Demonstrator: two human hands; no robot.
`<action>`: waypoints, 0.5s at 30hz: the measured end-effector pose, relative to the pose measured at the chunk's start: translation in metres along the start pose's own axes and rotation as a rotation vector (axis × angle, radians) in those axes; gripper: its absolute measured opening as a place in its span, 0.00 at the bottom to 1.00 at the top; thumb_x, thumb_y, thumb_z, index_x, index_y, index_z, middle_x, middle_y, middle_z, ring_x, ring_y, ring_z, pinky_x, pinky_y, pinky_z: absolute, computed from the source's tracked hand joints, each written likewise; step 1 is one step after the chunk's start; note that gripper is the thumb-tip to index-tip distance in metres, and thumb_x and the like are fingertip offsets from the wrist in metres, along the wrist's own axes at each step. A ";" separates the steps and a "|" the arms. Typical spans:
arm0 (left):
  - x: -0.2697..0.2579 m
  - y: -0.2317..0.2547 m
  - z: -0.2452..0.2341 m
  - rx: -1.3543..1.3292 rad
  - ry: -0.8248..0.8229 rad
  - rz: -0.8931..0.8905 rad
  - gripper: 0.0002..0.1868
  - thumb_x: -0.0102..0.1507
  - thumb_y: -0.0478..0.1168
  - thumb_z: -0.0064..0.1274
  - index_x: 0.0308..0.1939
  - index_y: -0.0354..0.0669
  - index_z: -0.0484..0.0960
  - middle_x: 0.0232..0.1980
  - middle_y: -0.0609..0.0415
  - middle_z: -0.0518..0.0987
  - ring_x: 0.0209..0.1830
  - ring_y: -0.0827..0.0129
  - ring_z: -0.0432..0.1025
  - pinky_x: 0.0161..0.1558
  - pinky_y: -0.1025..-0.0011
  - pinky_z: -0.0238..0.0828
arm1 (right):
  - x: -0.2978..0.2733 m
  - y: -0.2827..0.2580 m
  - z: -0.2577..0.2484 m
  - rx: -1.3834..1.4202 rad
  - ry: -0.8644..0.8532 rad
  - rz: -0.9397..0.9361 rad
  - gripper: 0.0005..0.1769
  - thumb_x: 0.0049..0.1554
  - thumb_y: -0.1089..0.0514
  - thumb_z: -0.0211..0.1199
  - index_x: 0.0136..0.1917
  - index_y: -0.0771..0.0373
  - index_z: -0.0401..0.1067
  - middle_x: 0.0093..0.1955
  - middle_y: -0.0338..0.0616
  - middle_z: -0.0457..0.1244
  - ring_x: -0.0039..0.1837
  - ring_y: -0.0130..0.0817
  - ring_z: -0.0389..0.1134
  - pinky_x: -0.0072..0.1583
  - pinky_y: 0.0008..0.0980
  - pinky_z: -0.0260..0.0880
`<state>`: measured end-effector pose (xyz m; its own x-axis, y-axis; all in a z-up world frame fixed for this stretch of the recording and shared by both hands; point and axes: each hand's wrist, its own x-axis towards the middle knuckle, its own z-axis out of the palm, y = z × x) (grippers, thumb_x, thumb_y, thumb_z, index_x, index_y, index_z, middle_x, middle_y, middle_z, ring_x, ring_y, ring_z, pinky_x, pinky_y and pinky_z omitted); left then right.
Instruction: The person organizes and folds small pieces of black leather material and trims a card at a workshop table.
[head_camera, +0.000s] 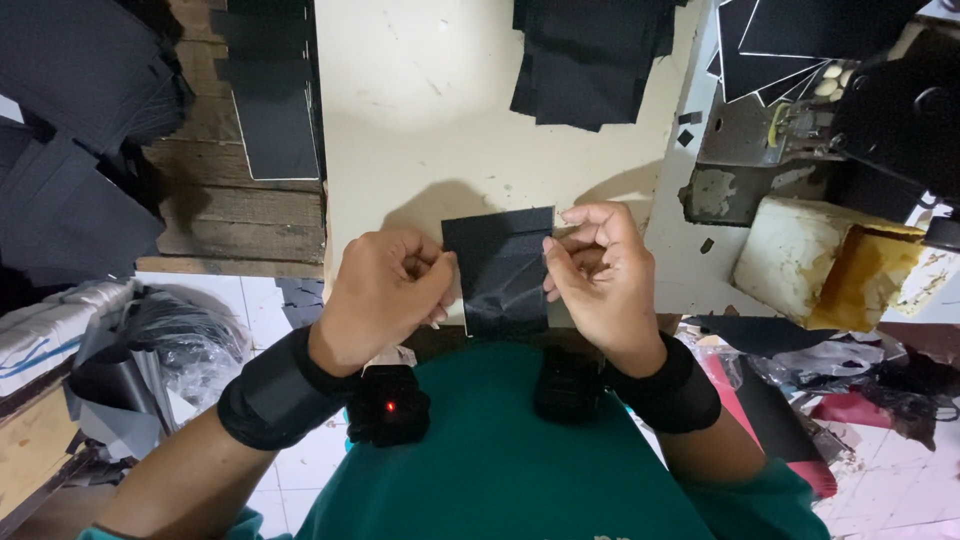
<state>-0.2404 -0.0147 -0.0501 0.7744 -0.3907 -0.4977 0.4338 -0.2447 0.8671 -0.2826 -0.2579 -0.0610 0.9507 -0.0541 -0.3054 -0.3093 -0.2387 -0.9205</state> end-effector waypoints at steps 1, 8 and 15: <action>0.000 -0.001 0.000 -0.005 -0.003 0.001 0.11 0.67 0.34 0.53 0.32 0.30 0.81 0.24 0.50 0.83 0.18 0.76 0.77 0.19 0.79 0.76 | 0.000 -0.001 0.000 0.001 0.002 -0.023 0.19 0.62 0.70 0.63 0.63 0.68 0.60 0.45 0.49 0.67 0.38 0.25 0.70 0.38 0.23 0.74; -0.001 0.004 0.001 0.007 0.028 -0.009 0.11 0.66 0.35 0.54 0.30 0.31 0.81 0.23 0.50 0.82 0.18 0.76 0.76 0.19 0.78 0.74 | 0.000 -0.002 0.000 0.008 -0.010 0.001 0.18 0.61 0.69 0.63 0.60 0.67 0.59 0.43 0.47 0.67 0.35 0.24 0.69 0.34 0.23 0.72; -0.019 0.002 -0.015 0.289 0.085 0.156 0.09 0.66 0.36 0.57 0.36 0.33 0.78 0.23 0.50 0.81 0.18 0.74 0.77 0.19 0.75 0.73 | -0.017 -0.002 -0.002 -0.148 0.023 -0.270 0.15 0.64 0.69 0.64 0.59 0.67 0.61 0.55 0.48 0.65 0.43 0.20 0.67 0.39 0.18 0.64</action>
<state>-0.2479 0.0057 -0.0387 0.8622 -0.3706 -0.3453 0.1677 -0.4343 0.8850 -0.2977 -0.2582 -0.0535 0.9988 0.0093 -0.0473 -0.0401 -0.3864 -0.9215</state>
